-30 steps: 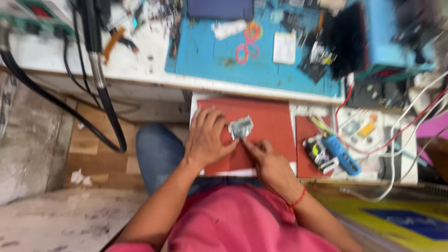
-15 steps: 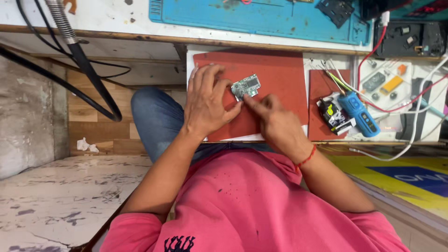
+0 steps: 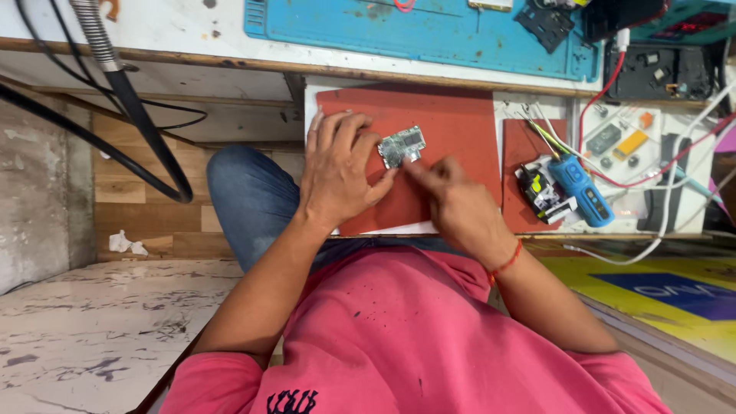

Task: The person cleans a small electronic component on a red mat using a toothbrush and a hot air gun. They repeatedly scrub the component with the toothbrush and then use the hot air gun to blow away debris.

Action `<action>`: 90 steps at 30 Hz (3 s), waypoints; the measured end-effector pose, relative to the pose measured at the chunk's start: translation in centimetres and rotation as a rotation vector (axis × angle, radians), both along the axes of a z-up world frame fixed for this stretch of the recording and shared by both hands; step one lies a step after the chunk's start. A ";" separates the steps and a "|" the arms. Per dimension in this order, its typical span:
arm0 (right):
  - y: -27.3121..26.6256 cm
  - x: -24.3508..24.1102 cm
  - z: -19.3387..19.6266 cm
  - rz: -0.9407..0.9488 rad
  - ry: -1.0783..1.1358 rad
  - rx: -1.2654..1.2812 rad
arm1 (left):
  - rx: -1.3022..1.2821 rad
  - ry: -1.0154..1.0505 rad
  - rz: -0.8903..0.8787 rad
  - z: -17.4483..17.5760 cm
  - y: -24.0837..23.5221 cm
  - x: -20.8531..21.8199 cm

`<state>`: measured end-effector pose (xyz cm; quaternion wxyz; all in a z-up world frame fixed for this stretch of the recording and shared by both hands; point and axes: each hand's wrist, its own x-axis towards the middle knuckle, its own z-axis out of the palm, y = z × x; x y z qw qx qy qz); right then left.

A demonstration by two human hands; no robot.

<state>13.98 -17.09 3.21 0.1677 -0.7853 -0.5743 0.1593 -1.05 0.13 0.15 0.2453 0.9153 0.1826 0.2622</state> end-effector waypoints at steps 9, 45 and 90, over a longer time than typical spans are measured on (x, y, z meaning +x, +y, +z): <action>0.0 -0.1 0.0 -0.186 -0.014 0.044 | 0.007 -0.021 0.000 -0.6 -0.3 0.4; 0.6 -1.8 0.5 0.002 0.028 0.052 | -0.045 -0.012 -0.027 -0.5 0.2 0.6; 0.7 0.6 0.8 -0.142 0.101 -0.177 | -0.093 0.036 0.009 1.2 -0.1 0.6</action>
